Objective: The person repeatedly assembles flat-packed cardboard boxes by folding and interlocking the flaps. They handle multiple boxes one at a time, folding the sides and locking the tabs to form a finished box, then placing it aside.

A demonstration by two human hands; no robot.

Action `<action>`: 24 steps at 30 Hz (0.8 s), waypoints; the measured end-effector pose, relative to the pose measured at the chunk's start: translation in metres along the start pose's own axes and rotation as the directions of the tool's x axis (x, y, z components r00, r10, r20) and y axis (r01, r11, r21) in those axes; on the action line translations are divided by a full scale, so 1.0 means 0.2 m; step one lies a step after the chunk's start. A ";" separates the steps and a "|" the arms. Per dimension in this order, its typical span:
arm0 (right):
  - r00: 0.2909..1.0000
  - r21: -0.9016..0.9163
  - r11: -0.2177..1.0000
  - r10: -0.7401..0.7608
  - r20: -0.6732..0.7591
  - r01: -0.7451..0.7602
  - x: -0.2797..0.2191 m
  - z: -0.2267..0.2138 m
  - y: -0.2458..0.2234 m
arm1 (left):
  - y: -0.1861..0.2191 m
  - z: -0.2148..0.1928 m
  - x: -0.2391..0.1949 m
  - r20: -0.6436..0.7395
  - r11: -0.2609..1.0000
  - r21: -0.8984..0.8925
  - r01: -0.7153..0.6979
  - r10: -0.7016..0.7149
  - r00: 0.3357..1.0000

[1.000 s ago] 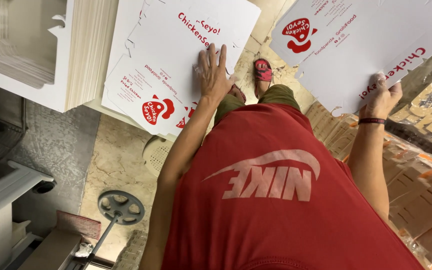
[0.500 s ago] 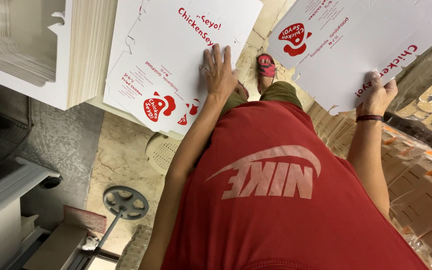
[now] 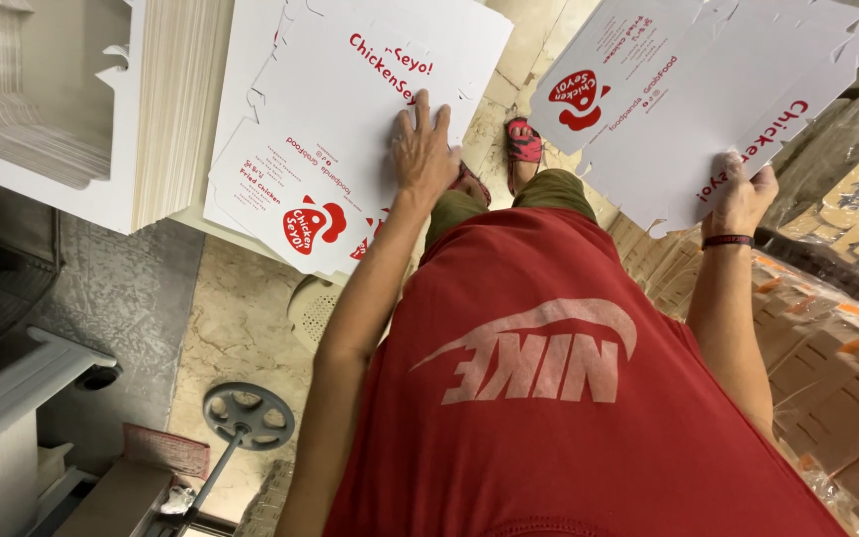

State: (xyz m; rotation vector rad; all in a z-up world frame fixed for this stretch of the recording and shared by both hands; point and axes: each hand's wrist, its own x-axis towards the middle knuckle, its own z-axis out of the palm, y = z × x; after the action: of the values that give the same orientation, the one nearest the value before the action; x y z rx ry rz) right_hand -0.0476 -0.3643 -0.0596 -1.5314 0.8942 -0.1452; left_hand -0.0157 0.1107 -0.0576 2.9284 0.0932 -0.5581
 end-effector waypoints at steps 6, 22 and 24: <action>0.999 -0.100 0.994 -0.049 0.019 0.051 0.03 -0.05 0.05 | -0.27 -0.21 0.15 0.157 0.902 0.023 -0.430 0.422 0.893; 0.997 -0.087 0.995 0.035 -0.074 -0.041 -0.12 -0.07 0.07 | -0.39 -0.12 0.36 0.122 0.567 0.281 -0.774 0.779 0.615; 0.995 -0.121 0.991 0.048 -0.092 -0.059 -0.14 -0.07 0.08 | -0.40 -0.12 0.36 0.115 0.540 0.310 -0.782 0.796 0.595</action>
State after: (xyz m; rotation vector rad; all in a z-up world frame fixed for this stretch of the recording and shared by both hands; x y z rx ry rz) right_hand -0.0821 -0.3576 -0.0603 -1.6239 1.0298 -0.1222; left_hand 0.0533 0.1953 -0.0737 2.8126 -1.3986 -0.3590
